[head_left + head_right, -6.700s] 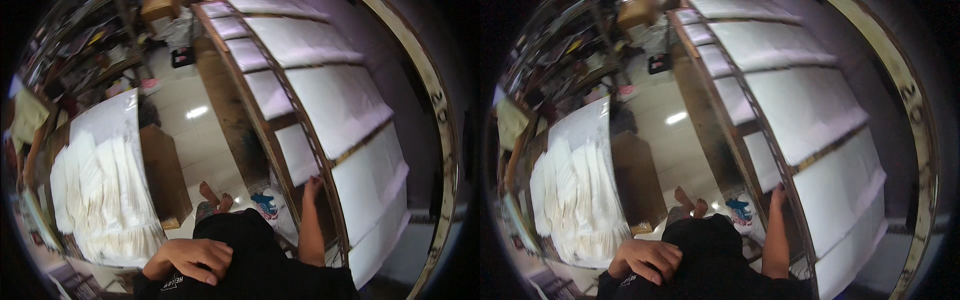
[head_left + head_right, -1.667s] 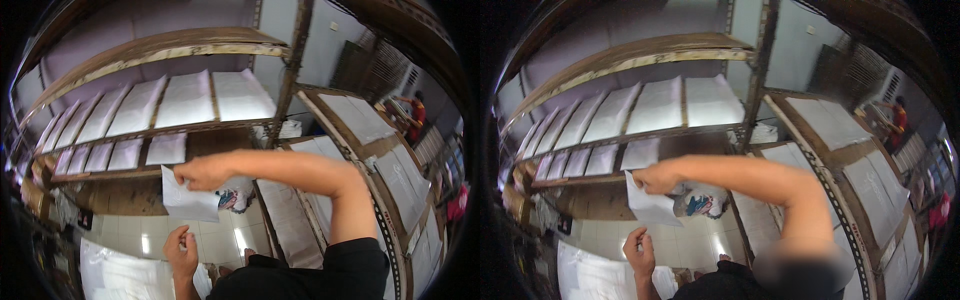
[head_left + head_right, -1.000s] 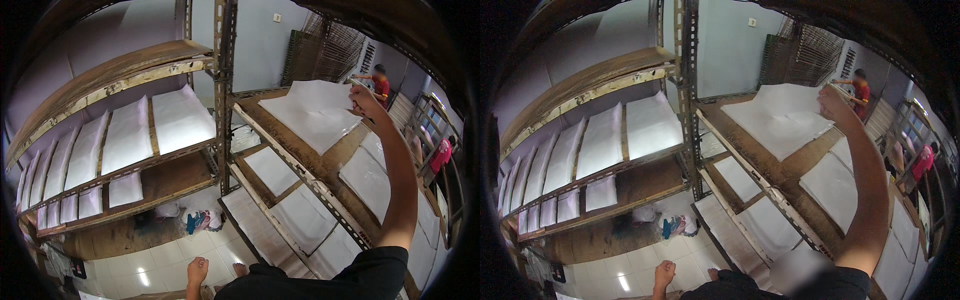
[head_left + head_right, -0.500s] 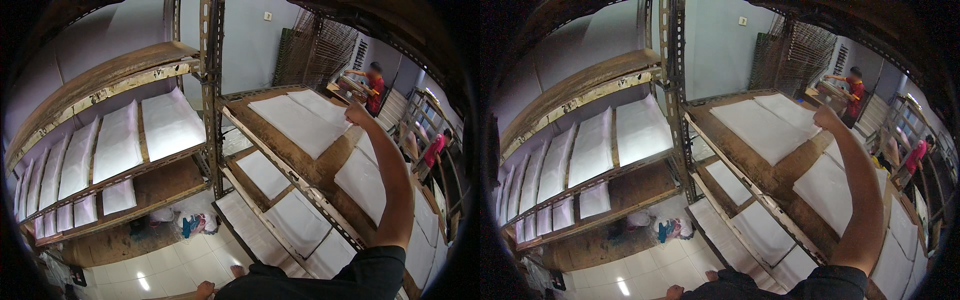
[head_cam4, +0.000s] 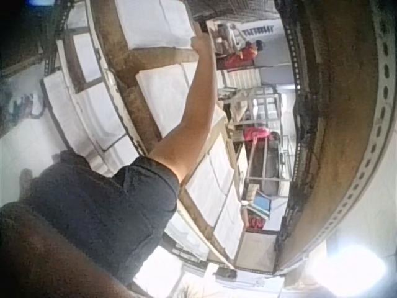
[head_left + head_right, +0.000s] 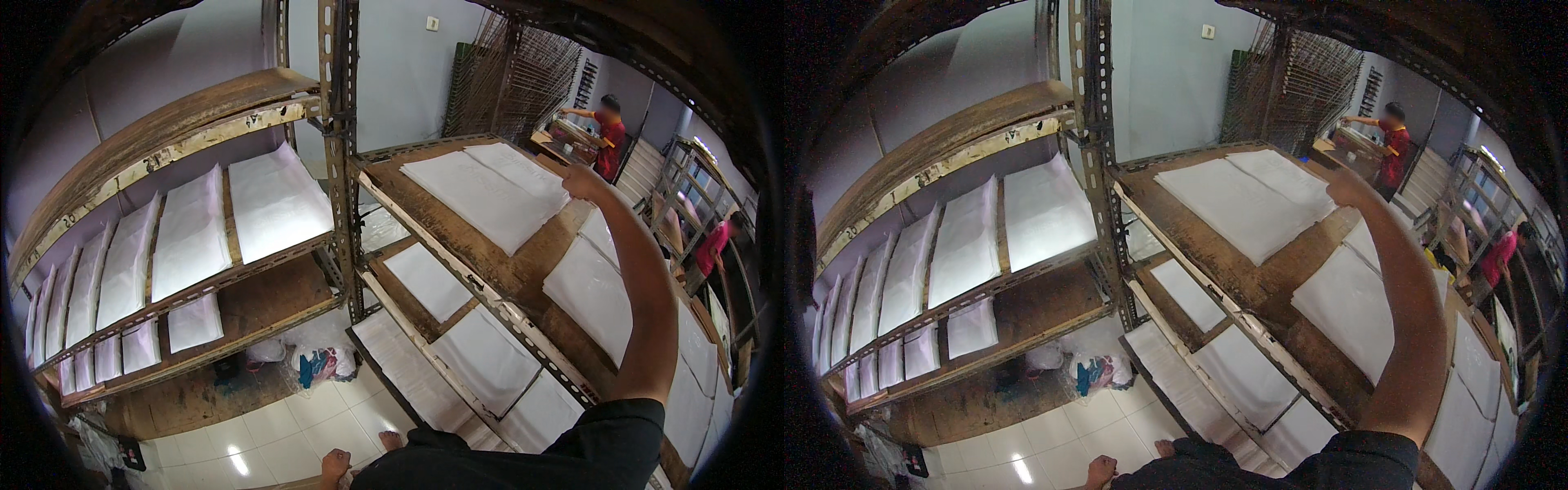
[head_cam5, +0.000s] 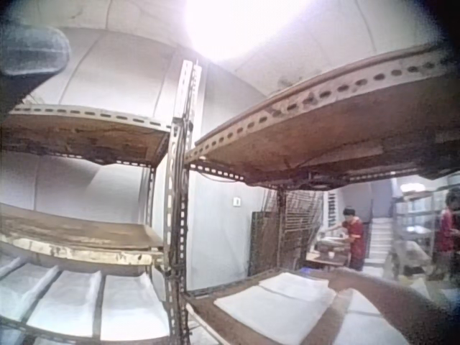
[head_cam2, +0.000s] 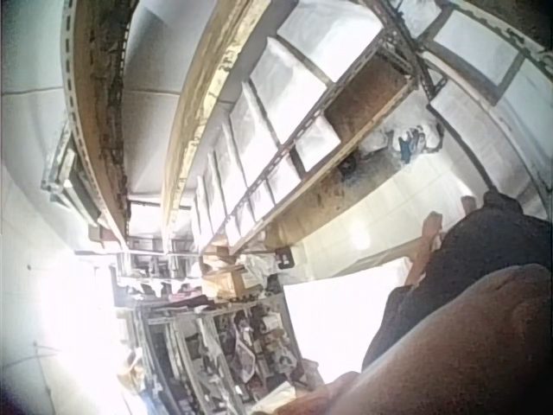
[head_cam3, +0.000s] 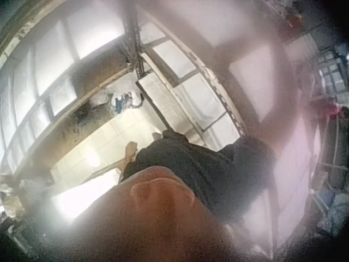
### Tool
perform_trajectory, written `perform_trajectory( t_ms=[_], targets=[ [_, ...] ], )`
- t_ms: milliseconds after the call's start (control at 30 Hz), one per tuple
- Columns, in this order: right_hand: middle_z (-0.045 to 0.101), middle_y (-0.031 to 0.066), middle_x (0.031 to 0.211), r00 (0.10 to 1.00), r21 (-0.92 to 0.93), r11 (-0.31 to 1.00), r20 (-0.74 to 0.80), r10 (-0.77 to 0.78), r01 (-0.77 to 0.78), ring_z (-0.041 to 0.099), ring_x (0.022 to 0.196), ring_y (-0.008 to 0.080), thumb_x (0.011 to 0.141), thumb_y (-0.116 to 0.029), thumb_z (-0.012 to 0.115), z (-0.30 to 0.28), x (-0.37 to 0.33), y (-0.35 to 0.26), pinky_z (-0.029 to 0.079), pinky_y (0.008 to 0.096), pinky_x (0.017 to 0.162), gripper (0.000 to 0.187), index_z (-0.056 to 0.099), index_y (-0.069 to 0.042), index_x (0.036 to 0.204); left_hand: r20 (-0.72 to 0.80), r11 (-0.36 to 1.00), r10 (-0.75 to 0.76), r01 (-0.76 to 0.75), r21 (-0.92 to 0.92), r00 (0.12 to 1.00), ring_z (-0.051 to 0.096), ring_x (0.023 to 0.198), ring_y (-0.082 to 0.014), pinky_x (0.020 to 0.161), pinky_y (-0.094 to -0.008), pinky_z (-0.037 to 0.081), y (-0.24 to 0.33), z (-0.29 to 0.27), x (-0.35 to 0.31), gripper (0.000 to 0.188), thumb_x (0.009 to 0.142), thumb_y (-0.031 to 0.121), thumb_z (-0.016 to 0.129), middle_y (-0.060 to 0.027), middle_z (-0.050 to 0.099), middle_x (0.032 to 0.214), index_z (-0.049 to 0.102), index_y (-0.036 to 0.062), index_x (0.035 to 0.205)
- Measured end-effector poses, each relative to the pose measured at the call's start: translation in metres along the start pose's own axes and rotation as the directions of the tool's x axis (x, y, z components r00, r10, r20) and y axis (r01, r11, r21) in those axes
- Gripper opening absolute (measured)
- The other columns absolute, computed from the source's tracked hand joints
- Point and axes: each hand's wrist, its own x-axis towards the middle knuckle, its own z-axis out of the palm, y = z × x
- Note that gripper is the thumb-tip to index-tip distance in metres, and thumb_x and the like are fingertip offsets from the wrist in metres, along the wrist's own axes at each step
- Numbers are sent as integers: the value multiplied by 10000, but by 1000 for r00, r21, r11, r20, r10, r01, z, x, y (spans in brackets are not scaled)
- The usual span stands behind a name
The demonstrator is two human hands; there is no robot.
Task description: The person repeatedly picks up white sheets from a table and places them onto a multi-tiered wooden shelving unit. The person moves back and forth between the table and the shelves, handling the sheets one at a time.
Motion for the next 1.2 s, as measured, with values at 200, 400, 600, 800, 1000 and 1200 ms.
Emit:
perform_trajectory(
  t_ms=[200,400,600,800,1000,1200],
  targets=[
    [656,218,746,859,-93,970,-450,-243,226,643,683,346,827,-173,593,-61,-19,-68,523,433,684,236,615,53,764,-36,993,23,-27,-112,999,721,666,-211,662,-327,567,58,-40,-18,335,875,279,618,-141,702,765,649,-43,961],
    [671,197,845,798,156,848,-455,-394,507,666,784,330,867,-253,631,-158,-65,-200,522,436,737,252,619,-11,936,-82,968,157,-170,-183,984,720,685,-214,679,-319,554,91,-55,-9,326,887,260,625,-155,715,816,645,-42,1009],
    [681,204,807,384,-190,470,-360,-850,862,685,739,363,899,-217,594,-184,-164,-399,553,451,658,198,599,-33,972,-189,914,208,-260,-312,960,720,778,-237,731,-338,544,135,-97,-46,360,894,289,626,-173,718,891,640,-33,1053],
    [632,135,782,-230,-218,-172,-281,-932,961,667,694,346,882,-217,639,-165,-277,-535,552,431,620,207,556,-34,932,-346,906,335,-401,-139,876,695,835,-287,772,-383,539,168,-147,-108,379,933,306,597,-187,696,958,617,-14,1135],
    [641,130,805,-438,279,-620,-503,-745,733,635,668,241,840,-138,696,-115,-355,-640,498,360,607,268,598,-12,1055,-597,946,118,-273,-177,793,659,894,-337,796,-430,518,132,-163,-209,369,945,322,570,-181,674,969,607,8,1134],
    [462,-23,817,579,912,-374,-216,-786,-168,404,672,58,985,-242,546,98,-286,-701,361,209,607,300,583,-48,1211,-803,922,-95,-252,-294,588,662,852,-321,772,-419,517,116,-179,-321,355,949,307,572,-166,674,953,609,6,1133]
  ],
)
